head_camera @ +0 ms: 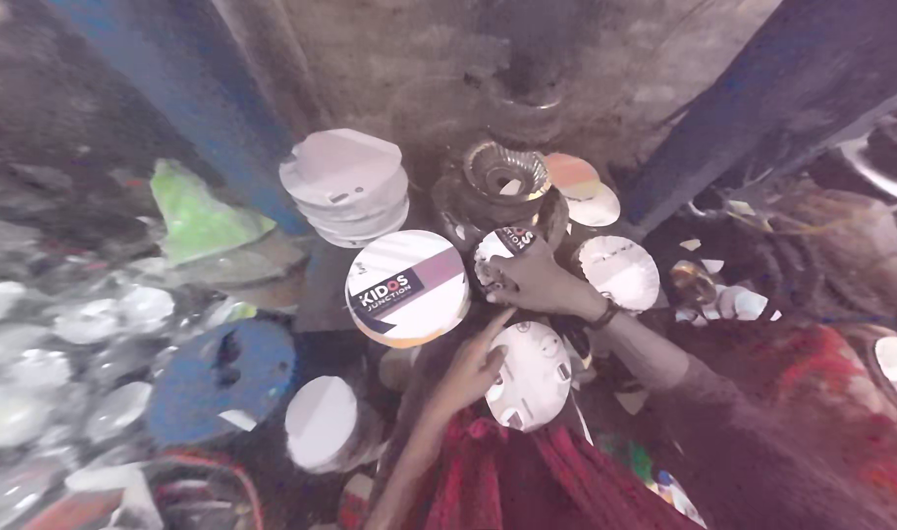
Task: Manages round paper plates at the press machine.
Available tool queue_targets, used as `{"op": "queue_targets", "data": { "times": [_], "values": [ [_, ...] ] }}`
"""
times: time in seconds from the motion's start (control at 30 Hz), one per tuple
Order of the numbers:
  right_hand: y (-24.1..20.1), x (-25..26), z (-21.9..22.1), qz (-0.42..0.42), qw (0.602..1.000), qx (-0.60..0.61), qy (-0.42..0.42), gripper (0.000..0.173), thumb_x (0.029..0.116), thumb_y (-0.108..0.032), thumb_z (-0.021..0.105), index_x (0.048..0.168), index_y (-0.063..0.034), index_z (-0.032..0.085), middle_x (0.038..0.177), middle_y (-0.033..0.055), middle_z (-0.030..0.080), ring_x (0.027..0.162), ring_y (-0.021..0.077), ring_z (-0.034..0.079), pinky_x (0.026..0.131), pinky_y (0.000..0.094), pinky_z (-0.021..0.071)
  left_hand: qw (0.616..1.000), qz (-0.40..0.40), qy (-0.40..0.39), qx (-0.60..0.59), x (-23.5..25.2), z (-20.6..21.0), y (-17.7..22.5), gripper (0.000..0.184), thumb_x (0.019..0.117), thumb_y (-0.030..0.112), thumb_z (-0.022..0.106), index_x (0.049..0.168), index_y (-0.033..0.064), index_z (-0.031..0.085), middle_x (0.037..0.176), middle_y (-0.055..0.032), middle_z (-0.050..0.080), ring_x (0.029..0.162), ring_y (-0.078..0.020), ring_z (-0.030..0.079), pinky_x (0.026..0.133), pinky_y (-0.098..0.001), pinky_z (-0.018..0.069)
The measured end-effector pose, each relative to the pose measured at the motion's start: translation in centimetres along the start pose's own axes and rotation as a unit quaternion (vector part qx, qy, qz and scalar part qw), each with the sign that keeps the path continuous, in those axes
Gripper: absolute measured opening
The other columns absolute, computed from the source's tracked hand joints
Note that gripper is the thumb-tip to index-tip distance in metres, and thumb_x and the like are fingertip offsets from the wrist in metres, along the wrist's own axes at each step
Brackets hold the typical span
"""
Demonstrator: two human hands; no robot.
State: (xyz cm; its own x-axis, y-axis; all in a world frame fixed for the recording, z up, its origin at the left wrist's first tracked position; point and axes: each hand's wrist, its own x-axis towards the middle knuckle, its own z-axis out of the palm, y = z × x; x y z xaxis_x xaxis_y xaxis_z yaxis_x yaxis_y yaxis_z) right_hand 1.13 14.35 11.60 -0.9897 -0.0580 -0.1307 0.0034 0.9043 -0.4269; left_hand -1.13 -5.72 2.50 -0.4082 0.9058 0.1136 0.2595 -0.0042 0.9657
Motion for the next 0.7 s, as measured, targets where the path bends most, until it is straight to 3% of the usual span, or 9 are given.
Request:
{"op": "queue_targets", "data": {
  "times": [0.17, 0.27, 0.37, 0.43, 0.57, 0.67, 0.7],
  "values": [
    [-0.8, -0.1, -0.3, -0.002, 1.0, -0.003, -0.024, 0.029, 0.1019, -0.023, 0.062, 0.122, -0.0028, 0.065, 0.093, 0.0165, 0.071, 0.086, 0.0335, 0.07, 0.08, 0.0572, 0.0554, 1.0, -0.01, -0.001, 0.003, -0.2, -0.1, 0.2, 0.055, 0.0991, 0.004, 0.046, 0.154, 0.005, 0.039, 0.129, -0.0165, 0.065, 0.109, -0.0203, 0.067, 0.094, -0.0397, 0.0551],
    [-1.3, -0.7, -0.7, 0.004, 1.0, -0.028, 0.006, 0.019, 0.1013, -0.013, 0.058, 0.113, -0.0018, 0.068, 0.091, 0.0167, 0.07, 0.085, 0.034, 0.07, 0.076, 0.0557, 0.055, 1.0, -0.008, 0.0, 0.003, 0.1, 0.0, 0.3, 0.054, 0.0995, 0.005, 0.046, 0.153, 0.0058, 0.04, 0.131, -0.0156, 0.064, 0.111, -0.0199, 0.067, 0.095, -0.0403, 0.0545],
    [-3.4, -1.5, -1.3, 0.053, 0.991, -0.112, 0.044, 0.02, 0.1029, -0.013, 0.054, 0.114, -0.0022, 0.068, 0.099, 0.0186, 0.071, 0.09, 0.0386, 0.07, 0.076, 0.0584, 0.0545, 0.999, -0.038, 0.022, -0.005, 0.1, 0.1, 0.8, 0.061, 0.0989, 0.008, 0.048, 0.157, 0.0052, 0.03, 0.123, -0.0135, 0.067, 0.097, -0.016, 0.069, 0.081, -0.0356, 0.0584],
    [-3.5, -2.1, -0.6, 0.028, 0.976, -0.165, 0.139, 0.019, 0.102, -0.013, 0.056, 0.111, -0.0026, 0.07, 0.098, 0.0176, 0.072, 0.09, 0.0371, 0.071, 0.078, 0.0561, 0.0553, 0.998, -0.059, 0.02, 0.002, 0.0, 0.0, 1.0, 0.066, 0.1003, 0.009, 0.049, 0.161, 0.0079, 0.021, 0.125, -0.0139, 0.065, 0.094, -0.0165, 0.069, 0.077, -0.0352, 0.0587],
    [-2.9, -5.3, -0.4, -0.046, 0.895, -0.215, 0.387, 0.018, 0.0945, -0.007, 0.063, 0.109, 0.0001, 0.072, 0.104, 0.0187, 0.074, 0.096, 0.0353, 0.073, 0.085, 0.0511, 0.0573, 0.999, -0.038, 0.002, 0.035, 0.2, -0.2, 0.4, 0.065, 0.0986, 0.009, 0.048, 0.16, 0.0067, 0.025, 0.133, -0.0176, 0.063, 0.112, -0.0227, 0.066, 0.095, -0.0411, 0.0541],
    [-2.2, -10.0, -1.5, -0.025, 0.8, -0.231, 0.553, 0.011, 0.0969, -0.009, 0.063, 0.099, -0.0048, 0.072, 0.09, 0.014, 0.071, 0.087, 0.0254, 0.067, 0.08, 0.0339, 0.0535, 0.999, -0.032, 0.029, 0.024, 0.0, -0.1, 0.5, 0.065, 0.0983, 0.007, 0.048, 0.159, 0.0059, 0.026, 0.126, -0.016, 0.065, 0.098, -0.0164, 0.068, 0.082, -0.0352, 0.0575],
    [-1.5, -11.5, -1.3, -0.001, 0.773, -0.245, 0.585, 0.012, 0.0979, -0.01, 0.063, 0.096, -0.0036, 0.073, 0.089, 0.0149, 0.069, 0.086, 0.0255, 0.064, 0.08, 0.0326, 0.0508, 0.999, -0.027, 0.037, 0.016, -0.2, -0.1, 0.5, 0.066, 0.0971, 0.006, 0.049, 0.159, 0.0056, 0.026, 0.126, -0.015, 0.065, 0.099, -0.0151, 0.068, 0.084, -0.0351, 0.0572]
  ]
}}
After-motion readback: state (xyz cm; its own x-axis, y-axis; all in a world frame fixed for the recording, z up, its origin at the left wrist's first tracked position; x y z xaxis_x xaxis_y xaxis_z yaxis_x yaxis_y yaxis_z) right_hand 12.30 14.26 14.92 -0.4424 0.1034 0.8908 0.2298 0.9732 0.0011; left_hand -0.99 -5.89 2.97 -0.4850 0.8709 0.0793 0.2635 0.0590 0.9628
